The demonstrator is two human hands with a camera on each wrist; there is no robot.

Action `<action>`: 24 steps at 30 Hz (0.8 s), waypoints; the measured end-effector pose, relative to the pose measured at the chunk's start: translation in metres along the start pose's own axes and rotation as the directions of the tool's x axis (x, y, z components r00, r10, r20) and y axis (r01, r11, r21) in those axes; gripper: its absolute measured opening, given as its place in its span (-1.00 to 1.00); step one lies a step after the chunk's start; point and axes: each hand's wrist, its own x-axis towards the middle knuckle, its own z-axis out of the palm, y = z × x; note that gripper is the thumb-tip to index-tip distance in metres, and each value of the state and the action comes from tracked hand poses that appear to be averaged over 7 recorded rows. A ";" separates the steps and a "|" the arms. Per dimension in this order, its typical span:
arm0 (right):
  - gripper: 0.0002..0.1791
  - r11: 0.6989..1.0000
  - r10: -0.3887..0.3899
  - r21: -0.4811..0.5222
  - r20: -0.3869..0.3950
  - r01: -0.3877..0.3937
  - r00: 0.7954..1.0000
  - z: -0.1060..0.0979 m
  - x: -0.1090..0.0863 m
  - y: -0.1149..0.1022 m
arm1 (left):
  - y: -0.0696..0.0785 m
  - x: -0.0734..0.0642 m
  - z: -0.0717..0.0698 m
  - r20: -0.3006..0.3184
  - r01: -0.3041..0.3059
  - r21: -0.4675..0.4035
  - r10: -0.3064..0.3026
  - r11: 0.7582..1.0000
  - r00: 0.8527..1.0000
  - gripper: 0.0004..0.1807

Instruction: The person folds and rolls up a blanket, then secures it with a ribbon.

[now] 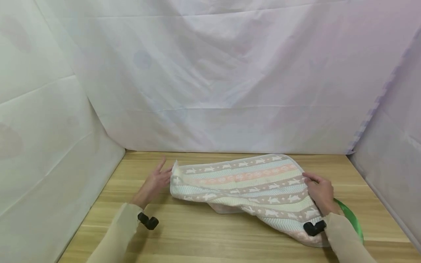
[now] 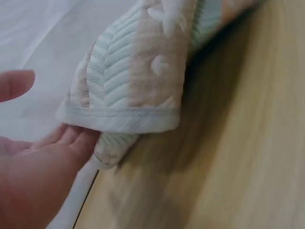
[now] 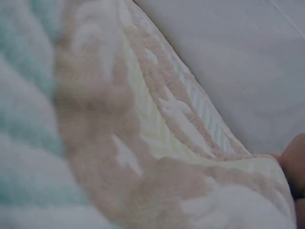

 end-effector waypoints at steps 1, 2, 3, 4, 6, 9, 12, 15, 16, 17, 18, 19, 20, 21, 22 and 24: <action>-0.58 1.000 0.005 -0.005 -0.007 -0.005 1.000 0.001 0.000 0.001 | -0.003 -0.002 0.000 -0.065 0.018 0.091 -0.012 0.996 0.998 -0.18; -0.58 1.000 0.008 -0.008 -0.011 -0.008 1.000 0.001 0.000 0.000 | -0.007 -0.004 0.000 -0.106 0.048 0.192 -0.027 0.980 0.994 -0.17; -0.58 1.000 0.012 -0.011 -0.012 -0.013 1.000 0.002 0.000 0.000 | -0.010 -0.006 -0.001 -0.171 0.054 0.204 -0.019 0.977 0.985 -0.14; -0.58 1.000 0.015 -0.014 -0.014 -0.015 1.000 0.002 0.000 0.000 | -0.012 -0.009 -0.001 -0.205 0.098 0.259 -0.045 0.961 0.978 -0.11; -0.58 1.000 0.026 -0.016 -0.013 -0.026 1.000 0.003 0.000 0.001 | -0.015 -0.016 -0.001 -0.245 0.169 0.330 -0.089 0.929 0.965 -0.05; -0.57 0.999 0.039 -0.018 -0.011 -0.040 0.999 0.003 0.000 0.001 | -0.020 -0.028 0.000 -0.287 0.244 0.430 -0.124 0.869 0.950 0.06; -0.57 0.998 0.052 -0.019 -0.009 -0.052 0.999 0.004 0.000 0.002 | -0.027 -0.040 0.003 -0.262 0.242 0.485 -0.124 0.840 0.957 0.18; -0.57 0.998 0.064 -0.017 -0.008 -0.064 0.998 0.003 0.001 0.003 | -0.033 -0.046 0.009 -0.185 0.172 0.514 -0.087 0.840 0.979 0.26; -0.57 0.998 0.065 -0.014 -0.009 -0.065 0.998 0.003 0.001 0.003 | -0.036 -0.047 0.010 -0.162 0.147 0.522 -0.071 0.840 0.984 0.28; -0.57 0.998 0.067 -0.013 -0.008 -0.067 0.998 0.003 0.001 0.003 | -0.037 -0.048 0.011 -0.130 0.109 0.518 -0.048 0.848 0.990 0.29; -0.56 0.998 0.069 -0.011 -0.006 -0.069 0.998 0.003 0.001 0.004 | -0.039 -0.048 0.012 -0.115 0.083 0.519 -0.027 0.851 0.993 0.29; -0.56 0.998 0.069 -0.010 -0.004 -0.069 0.998 0.003 0.001 0.004 | -0.040 -0.048 0.013 -0.096 0.054 0.517 -0.005 0.855 0.995 0.29; -0.56 0.998 0.069 -0.007 -0.001 -0.069 0.998 0.003 0.001 0.005 | -0.041 -0.048 0.013 -0.084 0.030 0.520 0.016 0.854 0.996 0.28; -0.55 0.998 0.069 -0.005 0.002 -0.069 0.998 0.003 0.001 0.005 | -0.042 -0.048 0.013 -0.085 0.019 0.528 0.031 0.849 0.996 0.27; -0.55 0.998 0.067 -0.003 0.005 -0.067 0.998 0.004 0.001 0.005 | -0.042 -0.049 0.012 -0.083 0.005 0.541 0.048 0.841 0.995 0.26; -0.55 0.998 0.066 -0.002 0.009 -0.066 0.998 0.004 0.001 0.005 | -0.040 -0.050 0.011 -0.093 0.007 0.575 0.057 0.818 0.994 0.22</action>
